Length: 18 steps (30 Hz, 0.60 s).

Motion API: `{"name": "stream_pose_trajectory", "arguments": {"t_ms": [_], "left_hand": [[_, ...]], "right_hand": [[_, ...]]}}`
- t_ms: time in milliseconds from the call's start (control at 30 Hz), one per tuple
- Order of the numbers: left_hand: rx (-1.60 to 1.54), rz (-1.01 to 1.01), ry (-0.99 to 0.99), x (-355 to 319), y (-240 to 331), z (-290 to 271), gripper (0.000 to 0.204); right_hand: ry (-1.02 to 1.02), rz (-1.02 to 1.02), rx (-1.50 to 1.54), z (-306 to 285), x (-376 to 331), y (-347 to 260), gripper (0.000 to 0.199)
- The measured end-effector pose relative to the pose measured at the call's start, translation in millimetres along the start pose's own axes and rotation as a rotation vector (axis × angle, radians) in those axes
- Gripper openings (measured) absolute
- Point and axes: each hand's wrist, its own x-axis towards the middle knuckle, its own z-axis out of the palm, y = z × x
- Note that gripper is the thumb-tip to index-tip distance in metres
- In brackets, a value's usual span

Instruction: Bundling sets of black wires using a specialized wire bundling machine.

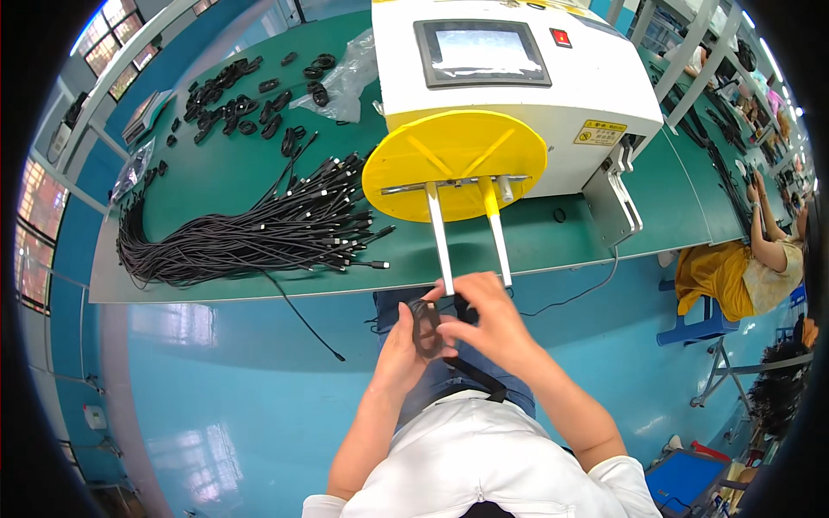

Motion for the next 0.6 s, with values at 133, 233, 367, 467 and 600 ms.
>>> {"name": "stream_pose_trajectory", "arguments": {"t_ms": [133,233,367,467,600], "left_hand": [[0.139,0.094,0.093,8.9,-4.0,-18.1,0.052],[0.195,0.127,0.102,14.2,-9.3,-23.3,0.049],[0.244,0.095,0.199,17.3,-12.0,-35.3,0.044],[0.066,0.113,-0.092,17.0,-10.3,-54.2,0.043],[-0.022,0.11,0.128,12.5,-3.0,-19.5,0.044]], "right_hand": [[0.109,0.069,0.056,-10.0,-3.3,6.8,0.037],[0.085,0.168,0.14,-2.1,-10.9,13.6,0.033],[0.032,0.108,0.108,9.5,-12.2,12.7,0.029],[0.013,0.106,0.207,15.2,-10.6,14.6,0.028],[0.042,0.168,0.315,18.6,-13.8,15.8,0.026]]}}
